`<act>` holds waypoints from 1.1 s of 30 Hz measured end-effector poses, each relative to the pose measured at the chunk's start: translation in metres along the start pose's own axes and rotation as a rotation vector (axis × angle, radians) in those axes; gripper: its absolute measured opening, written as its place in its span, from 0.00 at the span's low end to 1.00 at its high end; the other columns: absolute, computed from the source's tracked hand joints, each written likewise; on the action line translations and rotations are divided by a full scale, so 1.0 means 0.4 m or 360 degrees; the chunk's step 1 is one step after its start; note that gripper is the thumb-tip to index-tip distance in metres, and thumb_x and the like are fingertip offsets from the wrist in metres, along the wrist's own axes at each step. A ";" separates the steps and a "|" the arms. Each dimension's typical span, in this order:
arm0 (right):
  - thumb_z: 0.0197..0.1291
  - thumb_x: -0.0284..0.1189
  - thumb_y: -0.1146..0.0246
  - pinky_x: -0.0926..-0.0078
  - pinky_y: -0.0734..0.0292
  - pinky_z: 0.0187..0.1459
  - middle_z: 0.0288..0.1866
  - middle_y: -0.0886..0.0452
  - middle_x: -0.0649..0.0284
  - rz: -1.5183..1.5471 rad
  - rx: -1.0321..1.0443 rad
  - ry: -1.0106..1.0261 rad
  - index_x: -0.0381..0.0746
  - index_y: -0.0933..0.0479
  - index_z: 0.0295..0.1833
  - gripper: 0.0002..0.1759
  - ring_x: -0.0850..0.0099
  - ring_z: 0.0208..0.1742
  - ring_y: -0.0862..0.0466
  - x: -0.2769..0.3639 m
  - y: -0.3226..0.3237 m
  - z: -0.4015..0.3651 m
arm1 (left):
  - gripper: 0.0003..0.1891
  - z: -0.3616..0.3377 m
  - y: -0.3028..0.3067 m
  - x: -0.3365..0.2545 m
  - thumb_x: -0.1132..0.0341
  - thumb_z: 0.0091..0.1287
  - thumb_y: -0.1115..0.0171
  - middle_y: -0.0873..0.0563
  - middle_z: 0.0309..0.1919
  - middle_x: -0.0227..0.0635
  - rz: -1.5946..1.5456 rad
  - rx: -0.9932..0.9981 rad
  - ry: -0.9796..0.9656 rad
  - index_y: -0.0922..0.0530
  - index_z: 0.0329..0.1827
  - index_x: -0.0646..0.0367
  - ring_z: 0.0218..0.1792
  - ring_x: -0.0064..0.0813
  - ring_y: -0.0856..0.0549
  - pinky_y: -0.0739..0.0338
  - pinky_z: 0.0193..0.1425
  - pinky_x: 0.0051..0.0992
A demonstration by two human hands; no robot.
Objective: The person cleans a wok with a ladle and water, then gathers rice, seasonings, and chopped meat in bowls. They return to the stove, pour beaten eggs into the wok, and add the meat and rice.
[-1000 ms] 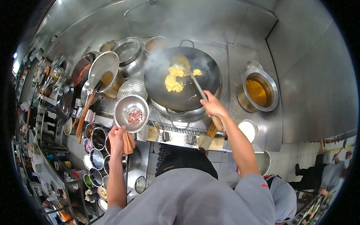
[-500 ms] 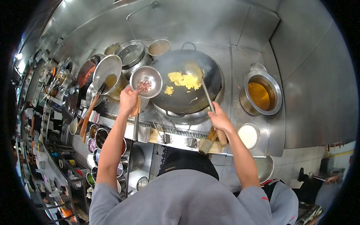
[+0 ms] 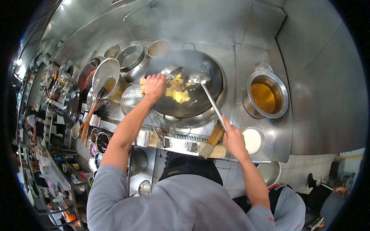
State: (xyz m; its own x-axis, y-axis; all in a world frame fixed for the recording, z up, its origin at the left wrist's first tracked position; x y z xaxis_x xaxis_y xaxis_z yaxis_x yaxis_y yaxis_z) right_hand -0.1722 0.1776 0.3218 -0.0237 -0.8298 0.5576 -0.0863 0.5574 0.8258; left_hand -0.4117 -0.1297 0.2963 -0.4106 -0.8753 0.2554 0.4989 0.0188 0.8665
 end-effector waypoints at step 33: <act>0.65 0.25 0.44 0.66 0.24 0.35 0.42 0.21 0.54 0.0633 0.0404 -0.0035 0.43 0.46 0.75 0.34 0.64 0.34 0.19 -0.063 -0.027 0.232 | 0.08 -0.912 0.491 -0.308 0.70 0.63 0.38 0.18 0.32 0.29 -0.1775 -0.0520 0.2592 0.21 0.43 0.63 0.32 0.17 0.22 0.27 0.36 0.21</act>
State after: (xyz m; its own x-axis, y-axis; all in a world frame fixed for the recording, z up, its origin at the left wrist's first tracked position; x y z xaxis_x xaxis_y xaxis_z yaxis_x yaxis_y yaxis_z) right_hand -0.2632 0.1900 0.2910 -0.1248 -0.5552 0.8223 -0.3068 0.8098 0.5002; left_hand 0.0153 -0.1946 0.2785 0.2753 0.0237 -0.9611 0.7335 -0.6514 0.1941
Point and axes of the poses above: each hand's wrist, its own z-axis towards the middle knuckle, its own y-axis out of the back of the hand, x = y × z, the point moved 2 cm from there along z, towards the middle knuckle
